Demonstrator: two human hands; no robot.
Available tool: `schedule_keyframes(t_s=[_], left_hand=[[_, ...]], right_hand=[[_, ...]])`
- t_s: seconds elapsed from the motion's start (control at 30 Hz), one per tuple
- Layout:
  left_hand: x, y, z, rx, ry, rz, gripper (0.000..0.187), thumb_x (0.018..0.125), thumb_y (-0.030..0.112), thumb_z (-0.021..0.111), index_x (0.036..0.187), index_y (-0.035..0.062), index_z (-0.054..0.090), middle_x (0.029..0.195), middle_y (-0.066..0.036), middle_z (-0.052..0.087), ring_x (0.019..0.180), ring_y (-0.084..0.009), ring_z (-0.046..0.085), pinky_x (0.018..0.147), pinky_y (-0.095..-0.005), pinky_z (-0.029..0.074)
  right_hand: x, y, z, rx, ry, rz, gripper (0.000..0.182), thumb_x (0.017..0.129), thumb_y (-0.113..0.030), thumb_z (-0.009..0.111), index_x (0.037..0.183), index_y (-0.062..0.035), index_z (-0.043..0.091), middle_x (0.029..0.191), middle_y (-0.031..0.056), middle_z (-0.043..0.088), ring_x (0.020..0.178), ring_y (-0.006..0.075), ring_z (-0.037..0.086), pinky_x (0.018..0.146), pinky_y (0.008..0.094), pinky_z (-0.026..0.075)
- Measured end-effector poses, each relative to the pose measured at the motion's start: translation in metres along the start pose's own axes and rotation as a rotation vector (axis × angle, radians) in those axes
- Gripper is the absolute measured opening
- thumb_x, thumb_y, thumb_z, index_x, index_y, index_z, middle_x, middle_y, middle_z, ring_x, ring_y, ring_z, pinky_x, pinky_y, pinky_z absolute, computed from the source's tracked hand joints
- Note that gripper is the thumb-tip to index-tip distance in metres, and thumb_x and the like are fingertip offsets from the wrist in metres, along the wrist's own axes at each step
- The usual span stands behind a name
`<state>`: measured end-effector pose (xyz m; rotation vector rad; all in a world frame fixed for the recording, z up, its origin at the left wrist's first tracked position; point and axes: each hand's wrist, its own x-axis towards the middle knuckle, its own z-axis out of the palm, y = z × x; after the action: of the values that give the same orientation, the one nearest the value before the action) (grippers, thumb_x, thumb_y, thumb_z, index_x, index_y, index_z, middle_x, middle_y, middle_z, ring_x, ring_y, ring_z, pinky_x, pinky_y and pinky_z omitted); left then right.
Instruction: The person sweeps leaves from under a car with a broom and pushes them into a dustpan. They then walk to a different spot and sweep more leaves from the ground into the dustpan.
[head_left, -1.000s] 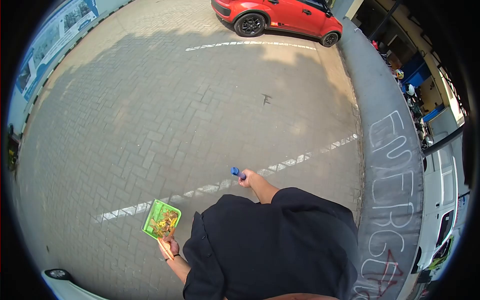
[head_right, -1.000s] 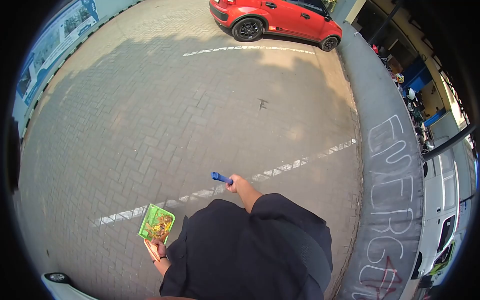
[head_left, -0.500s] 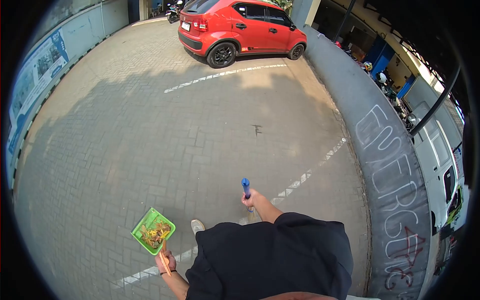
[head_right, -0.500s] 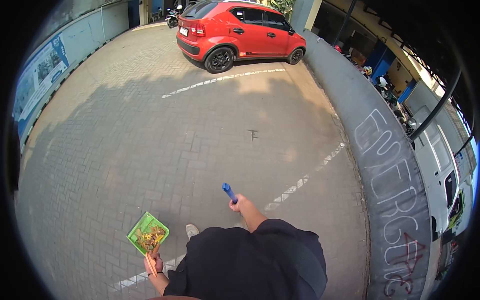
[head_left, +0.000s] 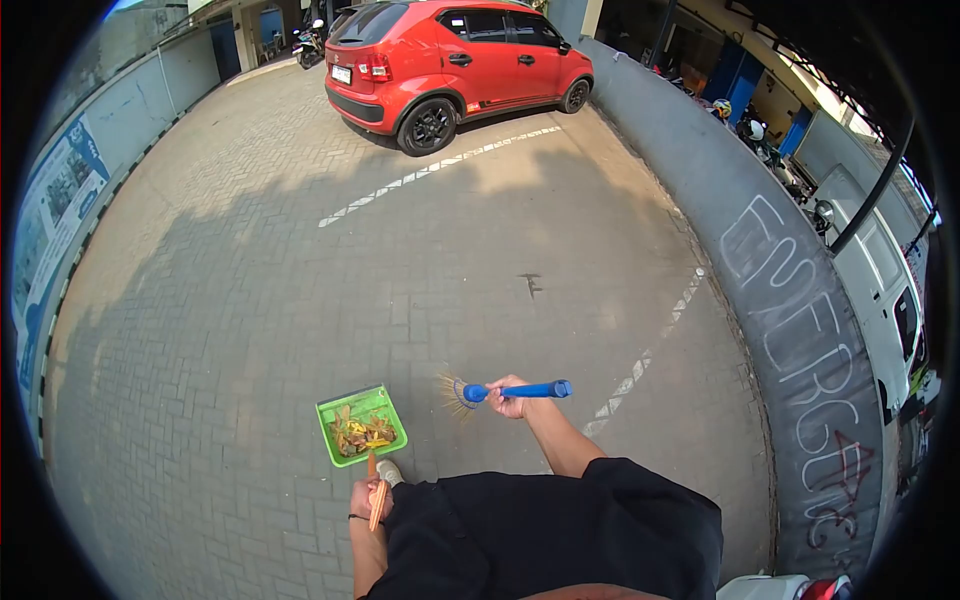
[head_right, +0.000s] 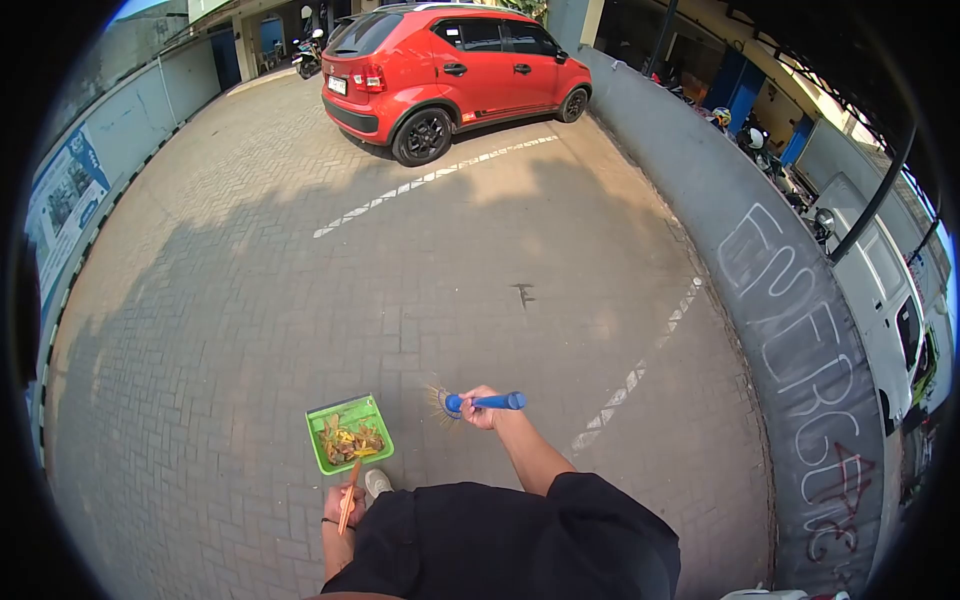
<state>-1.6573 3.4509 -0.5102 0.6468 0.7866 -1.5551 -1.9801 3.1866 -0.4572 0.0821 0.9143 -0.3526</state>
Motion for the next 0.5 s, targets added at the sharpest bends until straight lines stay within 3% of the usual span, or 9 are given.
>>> schedule_keyframes(t_s=[0.13, 0.3, 0.4, 0.5], left_hand=[[0.057, 0.037, 0.095, 0.077, -0.023, -0.143, 0.007, 0.091, 0.002, 0.04, 0.097, -0.002, 0.039, 0.06, -0.001, 0.04, 0.044, -0.0063, 0.041, 0.039, -0.0157, 0.038], [0.152, 0.072, 0.202, 0.198, -0.031, -0.224, 0.01, 0.09, 0.002, 0.042, 0.099, -0.0023, 0.04, 0.062, -0.001, 0.039, 0.045, -0.0059, 0.04, 0.039, -0.0148, 0.036], [0.196, 0.083, 0.279, 0.286, -0.029, -0.303, 0.006, 0.088, 0.001, 0.044, 0.09, -0.0007, 0.039, 0.065, -0.003, 0.041, 0.044, -0.0062, 0.041, 0.038, -0.0154, 0.039], [0.237, 0.089, 0.335, 0.391, -0.031, -0.4, 0.01, 0.087, 0.001, 0.048, 0.084, -0.0011, 0.039, 0.067, -0.007, 0.045, 0.041, -0.0069, 0.042, 0.036, -0.0142, 0.04]], right_hand=[[-0.024, -0.049, 0.05, -0.228, -0.139, -0.181, 0.017, 0.092, -0.014, 0.054, 0.093, 0.0017, 0.048, 0.059, -0.0022, 0.045, 0.045, 0.0061, 0.041, 0.042, 0.02, 0.035], [-0.026, -0.101, 0.099, -0.122, -0.036, -0.434, 0.016, 0.093, -0.018, 0.053, 0.089, -0.0031, 0.048, 0.061, -0.0032, 0.045, 0.047, 0.0046, 0.041, 0.043, 0.0197, 0.035], [-0.029, -0.109, 0.103, -0.001, -0.076, -0.328, 0.014, 0.094, -0.017, 0.052, 0.091, -0.0042, 0.047, 0.061, -0.0038, 0.042, 0.044, 0.0043, 0.037, 0.04, 0.0197, 0.032], [-0.033, -0.111, 0.107, -0.094, 0.149, -0.401, 0.015, 0.092, -0.014, 0.054, 0.083, -0.0073, 0.044, 0.06, -0.0039, 0.039, 0.043, 0.0041, 0.035, 0.037, 0.0207, 0.029]])
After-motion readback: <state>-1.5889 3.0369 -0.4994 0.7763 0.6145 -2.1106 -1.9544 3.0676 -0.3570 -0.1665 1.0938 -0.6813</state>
